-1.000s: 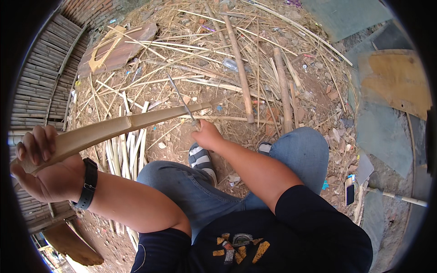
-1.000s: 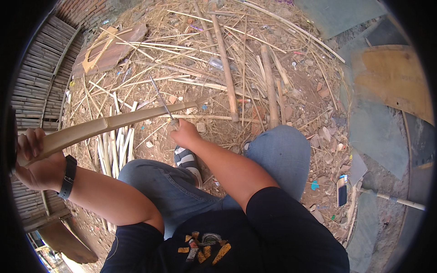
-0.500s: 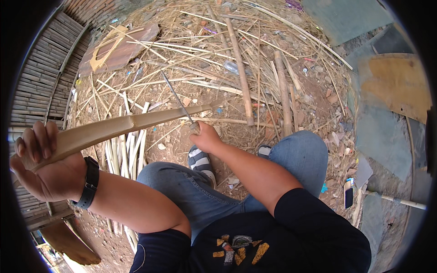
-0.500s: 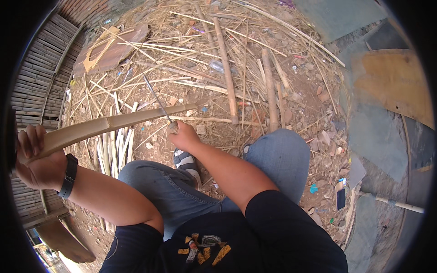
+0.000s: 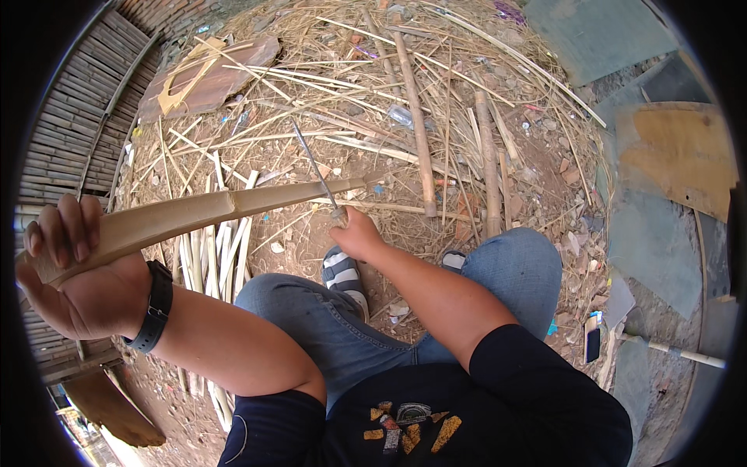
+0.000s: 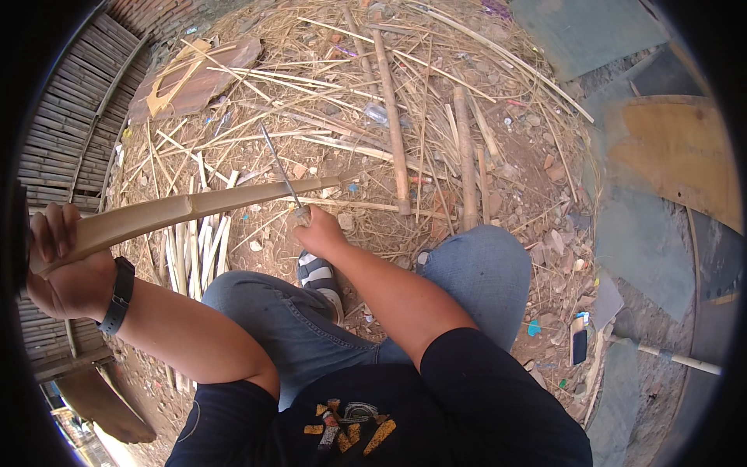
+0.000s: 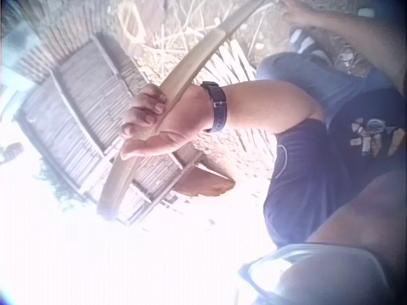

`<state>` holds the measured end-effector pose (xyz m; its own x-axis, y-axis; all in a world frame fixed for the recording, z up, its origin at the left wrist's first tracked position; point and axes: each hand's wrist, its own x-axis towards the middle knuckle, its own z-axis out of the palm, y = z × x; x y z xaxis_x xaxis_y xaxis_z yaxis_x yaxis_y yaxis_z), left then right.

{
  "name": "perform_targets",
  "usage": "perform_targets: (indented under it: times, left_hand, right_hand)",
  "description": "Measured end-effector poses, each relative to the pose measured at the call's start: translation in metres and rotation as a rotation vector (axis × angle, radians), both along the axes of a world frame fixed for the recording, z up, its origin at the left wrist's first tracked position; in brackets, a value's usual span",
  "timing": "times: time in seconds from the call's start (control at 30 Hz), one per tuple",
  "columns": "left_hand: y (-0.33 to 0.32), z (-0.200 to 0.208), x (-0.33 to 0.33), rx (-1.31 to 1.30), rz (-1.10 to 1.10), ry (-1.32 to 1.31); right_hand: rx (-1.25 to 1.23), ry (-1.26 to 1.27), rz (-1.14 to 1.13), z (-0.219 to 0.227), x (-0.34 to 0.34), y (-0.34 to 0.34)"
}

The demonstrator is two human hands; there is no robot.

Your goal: The person sits on the ground and uses a knife to split a long bamboo pole into thin strips. They hold the pole with their left hand and use the knife in their right hand to drive a wedge into the bamboo, separating it lengthwise.

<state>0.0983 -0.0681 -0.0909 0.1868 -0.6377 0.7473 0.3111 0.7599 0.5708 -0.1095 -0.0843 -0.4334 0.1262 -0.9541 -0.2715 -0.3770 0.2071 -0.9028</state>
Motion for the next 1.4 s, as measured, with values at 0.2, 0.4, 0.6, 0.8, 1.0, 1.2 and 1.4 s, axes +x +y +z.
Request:
perform_targets:
  times: [0.2, 0.4, 0.6, 0.8, 1.0, 1.2, 1.4]
  left_hand:
    - [0.000, 0.000, -0.002, 0.005, -0.004, 0.008]
    - [0.000, 0.000, -0.006, -0.007, -0.018, 0.015]
    - [0.001, -0.001, -0.006, -0.007, 0.008, 0.012]
    - [0.000, -0.001, -0.005, -0.009, 0.007, 0.011]
    - [-0.001, -0.001, -0.004, -0.018, 0.013, -0.012]
    - [0.000, 0.000, -0.003, -0.005, 0.005, -0.006]
    - [-0.001, 0.001, -0.003, -0.002, 0.002, -0.005]
  right_hand:
    - [0.001, -0.011, -0.021, 0.002, 0.000, 0.002]
    - [-0.004, -0.012, -0.023, 0.003, 0.000, 0.002]
    - [0.011, 0.004, -0.021, 0.000, 0.002, 0.002]
    - [0.042, -0.013, -0.016, 0.006, 0.001, 0.002]
    - [-0.021, -0.002, -0.029, -0.002, 0.003, 0.001]
    - [0.001, -0.002, -0.023, 0.003, 0.002, 0.002]
    - [0.020, -0.018, -0.030, 0.012, 0.000, 0.003]
